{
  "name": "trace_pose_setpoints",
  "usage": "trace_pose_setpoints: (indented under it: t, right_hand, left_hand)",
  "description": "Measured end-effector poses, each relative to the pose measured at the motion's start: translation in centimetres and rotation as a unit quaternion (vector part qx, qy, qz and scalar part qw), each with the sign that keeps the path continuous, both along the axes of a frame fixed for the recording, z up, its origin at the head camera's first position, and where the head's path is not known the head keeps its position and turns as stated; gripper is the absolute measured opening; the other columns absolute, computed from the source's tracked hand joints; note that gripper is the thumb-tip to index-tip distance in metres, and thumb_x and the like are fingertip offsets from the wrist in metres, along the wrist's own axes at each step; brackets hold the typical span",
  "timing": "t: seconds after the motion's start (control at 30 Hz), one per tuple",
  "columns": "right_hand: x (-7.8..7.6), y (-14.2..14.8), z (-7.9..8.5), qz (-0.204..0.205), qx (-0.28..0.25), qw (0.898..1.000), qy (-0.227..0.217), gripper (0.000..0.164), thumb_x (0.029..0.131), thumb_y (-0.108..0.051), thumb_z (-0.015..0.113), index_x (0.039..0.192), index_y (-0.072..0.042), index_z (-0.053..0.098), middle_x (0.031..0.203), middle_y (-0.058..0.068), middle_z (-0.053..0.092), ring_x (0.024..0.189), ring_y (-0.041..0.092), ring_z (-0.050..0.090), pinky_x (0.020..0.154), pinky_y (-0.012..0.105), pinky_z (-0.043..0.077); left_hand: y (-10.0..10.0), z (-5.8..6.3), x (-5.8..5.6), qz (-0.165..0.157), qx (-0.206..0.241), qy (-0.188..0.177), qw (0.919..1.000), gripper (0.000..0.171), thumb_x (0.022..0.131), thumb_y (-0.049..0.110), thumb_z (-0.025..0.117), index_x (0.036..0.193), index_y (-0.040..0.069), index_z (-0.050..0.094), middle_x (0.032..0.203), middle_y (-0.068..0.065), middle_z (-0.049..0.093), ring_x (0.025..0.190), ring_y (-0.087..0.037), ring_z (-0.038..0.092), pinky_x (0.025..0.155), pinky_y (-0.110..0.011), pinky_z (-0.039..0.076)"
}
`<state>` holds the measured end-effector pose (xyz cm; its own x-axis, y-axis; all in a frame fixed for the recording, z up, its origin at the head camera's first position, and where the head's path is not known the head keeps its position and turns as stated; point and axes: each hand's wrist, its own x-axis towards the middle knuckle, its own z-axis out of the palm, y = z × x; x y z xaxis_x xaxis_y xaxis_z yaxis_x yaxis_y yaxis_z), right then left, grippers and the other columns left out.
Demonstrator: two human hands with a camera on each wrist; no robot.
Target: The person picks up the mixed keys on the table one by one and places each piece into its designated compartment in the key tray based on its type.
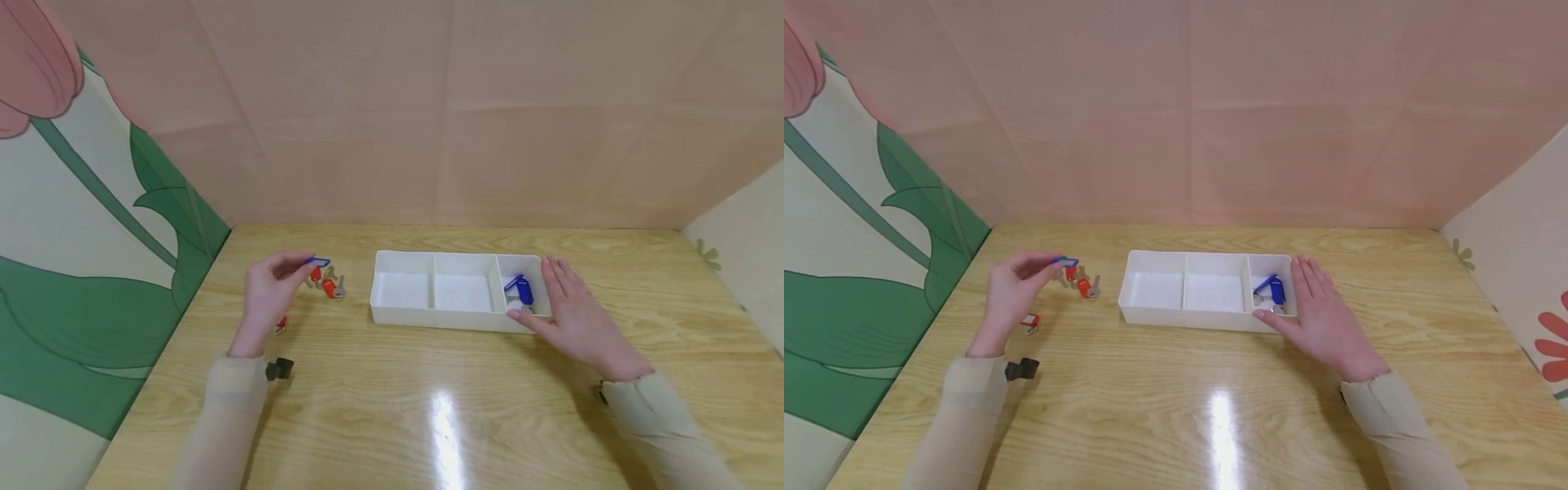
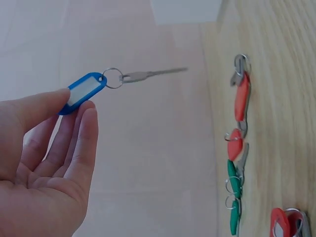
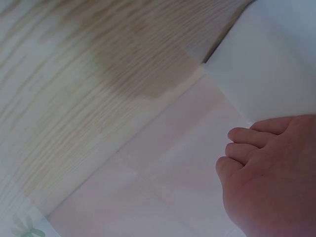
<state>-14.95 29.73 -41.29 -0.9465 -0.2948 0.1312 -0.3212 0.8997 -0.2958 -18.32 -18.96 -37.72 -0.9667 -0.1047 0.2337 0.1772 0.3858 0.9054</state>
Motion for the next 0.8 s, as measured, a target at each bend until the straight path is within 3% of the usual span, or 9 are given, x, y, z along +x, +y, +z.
trace_pose_setpoints:
  t: [0.53,0.8]
  right_hand:
    - [-0.1,0.0,-0.2,0.003,-0.002,1.0,0.007,0.107,0.096,-0.061,0.061,0.16,0.005,0.006,0.165,0.029,0.008,0.152,0.042,0.002,0.122,0.049,0.0]
    - [0.0,0.1,-0.2,0.0,-0.004,1.0,0.002,0.108,0.095,-0.061,0.061,0.16,0.004,0.005,0.165,0.029,0.007,0.153,0.037,-0.002,0.122,0.048,-0.001]
  left_hand:
    - [1.2,1.1,0.8,-0.023,0.034,0.041,0.9983,0.018,0.091,0.009,0.079,0.106,0.001,0.074,0.103,-0.009,0.073,0.093,-0.021,0.07,0.08,-0.026,0.058]
    - [2.1,1.5,0.9,-0.031,0.046,0.045,0.9975,0.018,0.09,0.007,0.08,0.105,0.0,0.073,0.103,-0.01,0.073,0.091,-0.021,0.071,0.08,-0.027,0.059]
